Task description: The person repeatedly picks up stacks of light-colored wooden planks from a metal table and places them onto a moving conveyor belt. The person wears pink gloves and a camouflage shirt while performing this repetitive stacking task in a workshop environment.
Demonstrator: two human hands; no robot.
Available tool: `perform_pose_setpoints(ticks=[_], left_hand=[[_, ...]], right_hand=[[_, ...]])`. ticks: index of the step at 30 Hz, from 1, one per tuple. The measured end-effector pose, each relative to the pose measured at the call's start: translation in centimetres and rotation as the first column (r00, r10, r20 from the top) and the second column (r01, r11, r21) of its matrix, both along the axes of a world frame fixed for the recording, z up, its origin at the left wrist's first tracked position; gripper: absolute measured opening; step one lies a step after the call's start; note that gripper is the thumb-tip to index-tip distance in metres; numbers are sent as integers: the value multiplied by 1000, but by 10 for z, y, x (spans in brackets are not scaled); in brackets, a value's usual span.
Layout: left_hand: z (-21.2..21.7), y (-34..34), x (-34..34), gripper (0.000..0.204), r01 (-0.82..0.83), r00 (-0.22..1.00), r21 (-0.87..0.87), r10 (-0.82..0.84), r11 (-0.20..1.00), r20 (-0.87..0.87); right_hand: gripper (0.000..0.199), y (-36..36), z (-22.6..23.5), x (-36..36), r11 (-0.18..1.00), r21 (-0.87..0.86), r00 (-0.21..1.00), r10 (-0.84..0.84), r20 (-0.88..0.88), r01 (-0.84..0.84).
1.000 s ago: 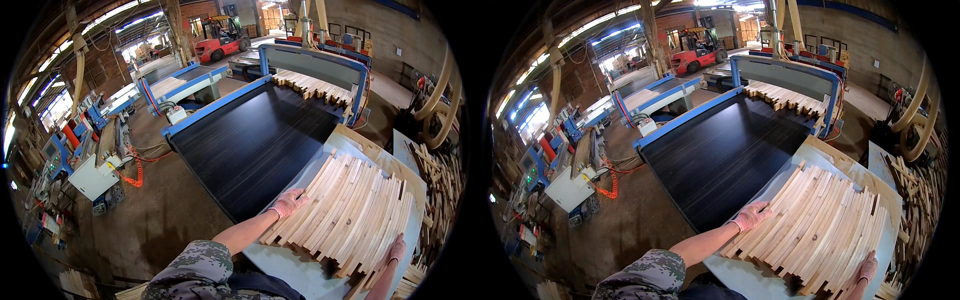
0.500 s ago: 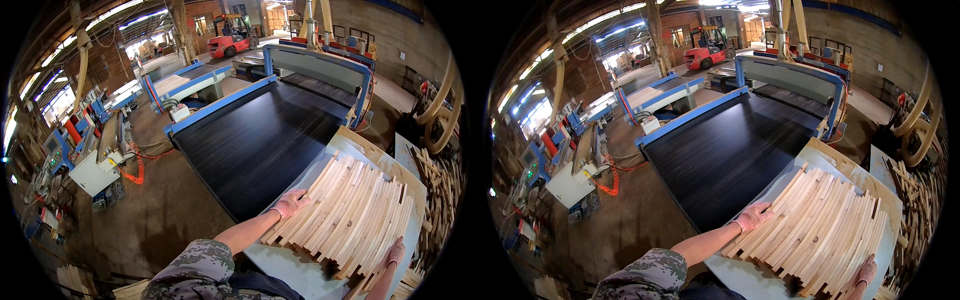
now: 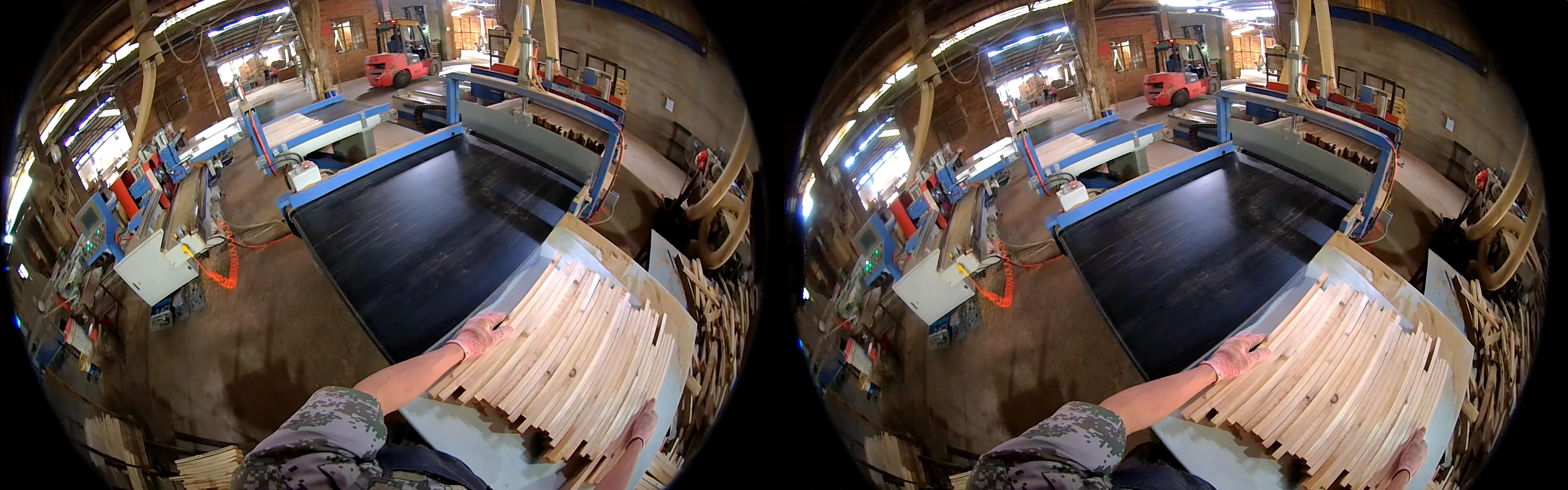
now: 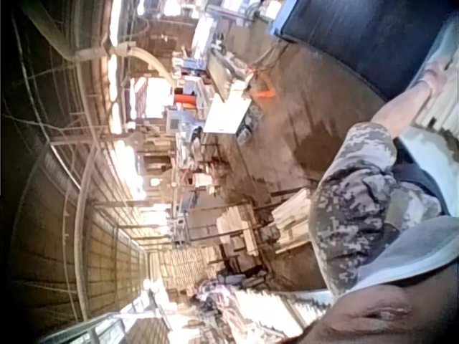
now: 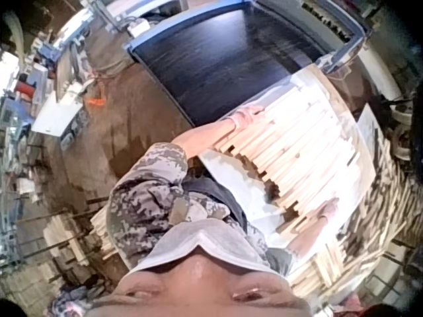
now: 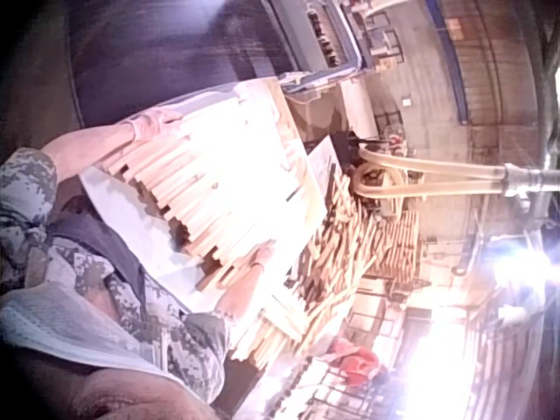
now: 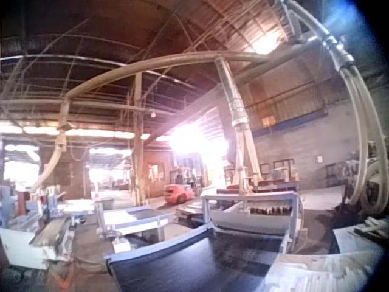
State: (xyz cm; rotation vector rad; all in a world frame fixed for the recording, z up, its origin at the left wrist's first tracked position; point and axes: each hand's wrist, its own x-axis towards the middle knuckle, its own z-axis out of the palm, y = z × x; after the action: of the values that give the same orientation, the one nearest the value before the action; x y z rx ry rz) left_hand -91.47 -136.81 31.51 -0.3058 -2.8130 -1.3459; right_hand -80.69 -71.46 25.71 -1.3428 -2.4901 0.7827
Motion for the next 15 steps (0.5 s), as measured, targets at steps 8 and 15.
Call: perform_pose_setpoints(ticks=[8,15], left_hand=[[-6,0,0,71,-23,1000,-21,23,1000,4],[-11,5,-4,73,12,1000,49,-13,999,11]], right_hand=[[81,6,-3,1,997,65,999,30,45,-33],[70,-29,36,29,973,75,972,223,-79,-218]])
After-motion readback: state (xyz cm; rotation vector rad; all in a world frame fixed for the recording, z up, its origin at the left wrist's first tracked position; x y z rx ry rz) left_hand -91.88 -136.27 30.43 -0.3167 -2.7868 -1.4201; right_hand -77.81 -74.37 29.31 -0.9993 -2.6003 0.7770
